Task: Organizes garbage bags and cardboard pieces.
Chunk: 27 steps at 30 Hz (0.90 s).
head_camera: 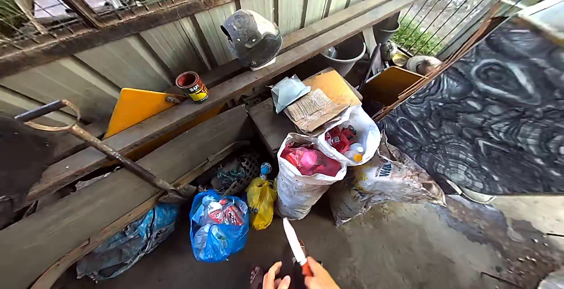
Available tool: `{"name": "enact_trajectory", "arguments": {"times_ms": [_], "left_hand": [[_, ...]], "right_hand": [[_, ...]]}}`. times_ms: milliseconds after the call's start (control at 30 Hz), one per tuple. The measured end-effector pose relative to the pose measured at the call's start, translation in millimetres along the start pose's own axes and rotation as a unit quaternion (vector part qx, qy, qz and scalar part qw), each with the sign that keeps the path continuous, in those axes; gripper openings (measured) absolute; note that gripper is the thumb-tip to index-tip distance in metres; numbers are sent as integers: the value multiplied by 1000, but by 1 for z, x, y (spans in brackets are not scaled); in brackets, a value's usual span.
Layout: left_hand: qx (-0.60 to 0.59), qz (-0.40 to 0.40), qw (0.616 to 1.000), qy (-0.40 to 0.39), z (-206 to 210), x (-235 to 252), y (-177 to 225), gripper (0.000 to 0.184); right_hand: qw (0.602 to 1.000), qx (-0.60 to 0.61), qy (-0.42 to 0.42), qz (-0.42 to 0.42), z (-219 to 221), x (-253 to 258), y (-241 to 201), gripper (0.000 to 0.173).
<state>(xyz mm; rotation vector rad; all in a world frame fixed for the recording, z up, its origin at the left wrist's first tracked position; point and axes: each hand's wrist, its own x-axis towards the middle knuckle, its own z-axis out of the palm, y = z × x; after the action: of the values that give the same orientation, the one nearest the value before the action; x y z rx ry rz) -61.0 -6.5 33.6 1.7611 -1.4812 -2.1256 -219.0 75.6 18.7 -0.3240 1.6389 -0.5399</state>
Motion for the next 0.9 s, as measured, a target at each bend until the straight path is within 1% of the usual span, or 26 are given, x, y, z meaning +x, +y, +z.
{"name": "enact_trajectory", "arguments": {"times_ms": [33,100,133,200,233,267,300,367,433,467,567,633,700,733,800,867,900], "left_hand": [[18,11,1000,4,0,10,8,58],[40,43,998,31,-1,36,28,50],[48,62,996,47,-3,52,40,47],[77,96,990,68,-11,87,68,42],[101,108,987,69,-14,104,87,41],[125,117,983,65,-17,121,107,41],[150,124,979,62,-19,139,126,41],[202,131,969,61,-19,174,163,39],[260,136,954,64,-14,213,198,40],[293,131,945,62,-11,231,212,41],[368,102,922,65,5,277,244,45],[399,85,910,74,18,299,258,48],[434,57,896,80,33,317,267,53],[452,41,887,81,38,326,268,56],[481,15,873,86,47,341,268,61],[504,-8,860,85,52,354,271,61],[517,-17,852,77,54,359,273,58]], "right_hand": [[998,35,51,17,-17,-1,6,38],[979,116,164,20,-49,-1,20,20],[964,151,217,19,-65,0,25,19],[933,206,295,34,-95,3,32,40],[922,221,313,51,-111,4,32,48],[911,234,333,62,-123,5,29,52],[899,248,356,60,-133,6,24,52],[875,258,410,13,-150,15,16,44],[873,207,439,-47,-171,35,10,35],[880,162,442,-58,-182,45,6,34],[884,36,462,-66,-213,77,-15,35],[874,-23,479,-77,-231,102,-32,33],[861,-47,498,-89,-247,132,-40,30],[855,-49,506,-97,-252,149,-40,31],[846,-46,521,-107,-259,179,-37,40],[843,-35,529,-91,-265,199,-39,46],[844,-32,530,-75,-268,207,-42,45]]}}
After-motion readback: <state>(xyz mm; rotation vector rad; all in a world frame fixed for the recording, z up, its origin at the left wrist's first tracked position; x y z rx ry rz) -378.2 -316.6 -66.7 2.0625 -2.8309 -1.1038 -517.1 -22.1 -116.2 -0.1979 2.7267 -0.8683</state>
